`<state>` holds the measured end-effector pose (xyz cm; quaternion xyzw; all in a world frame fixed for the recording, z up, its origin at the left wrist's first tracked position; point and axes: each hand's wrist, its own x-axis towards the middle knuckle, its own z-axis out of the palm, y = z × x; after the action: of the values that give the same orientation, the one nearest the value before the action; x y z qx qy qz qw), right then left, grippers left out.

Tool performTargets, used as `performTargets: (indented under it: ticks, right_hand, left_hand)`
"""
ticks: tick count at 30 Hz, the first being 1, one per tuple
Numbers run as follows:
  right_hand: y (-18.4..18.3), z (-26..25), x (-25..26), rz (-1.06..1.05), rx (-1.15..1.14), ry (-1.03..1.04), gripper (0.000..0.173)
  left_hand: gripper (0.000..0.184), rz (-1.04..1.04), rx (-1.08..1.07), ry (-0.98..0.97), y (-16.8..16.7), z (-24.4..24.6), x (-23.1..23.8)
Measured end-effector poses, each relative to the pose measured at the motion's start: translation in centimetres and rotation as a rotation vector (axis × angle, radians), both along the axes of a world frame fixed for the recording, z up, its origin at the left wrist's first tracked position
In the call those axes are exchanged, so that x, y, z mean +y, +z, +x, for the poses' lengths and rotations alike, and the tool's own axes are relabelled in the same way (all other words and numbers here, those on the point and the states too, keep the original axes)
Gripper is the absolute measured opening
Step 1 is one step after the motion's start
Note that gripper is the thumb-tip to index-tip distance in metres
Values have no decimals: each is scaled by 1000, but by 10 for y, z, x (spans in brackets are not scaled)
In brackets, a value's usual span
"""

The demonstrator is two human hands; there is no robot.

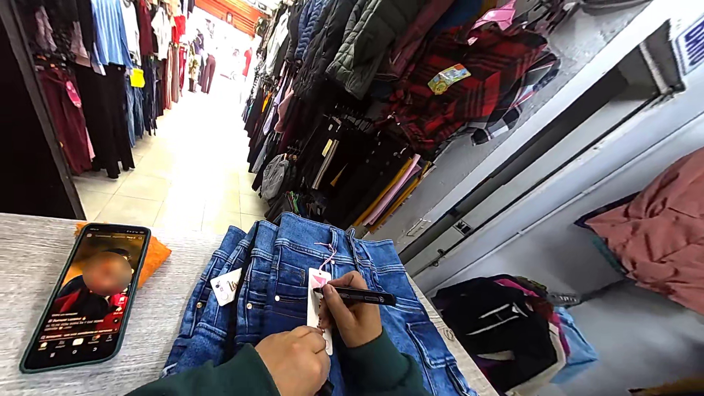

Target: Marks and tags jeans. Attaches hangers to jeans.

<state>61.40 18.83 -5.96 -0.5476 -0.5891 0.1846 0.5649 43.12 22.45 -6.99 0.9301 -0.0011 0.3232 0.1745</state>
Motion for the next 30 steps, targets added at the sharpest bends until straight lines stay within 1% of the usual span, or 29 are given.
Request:
performTargets:
  ticks: [12, 20, 24, 30]
  right_hand:
    - [0, 3, -3, -26, -62, 71, 6]
    - [-1, 6, -6, -22, -127, -12, 7]
    - [-3, 9, -6, -30, -170, -77, 7]
    - [-3, 10, -6, -27, -170, -120, 8]
  left_hand:
    - [4, -17, 37, -30, 3, -2, 1]
    - [2, -39, 11, -20, 1, 0, 1]
    - [4, -40, 38, -17, 3, -2, 1]
    - [3, -37, 25, -8, 1, -1, 0]
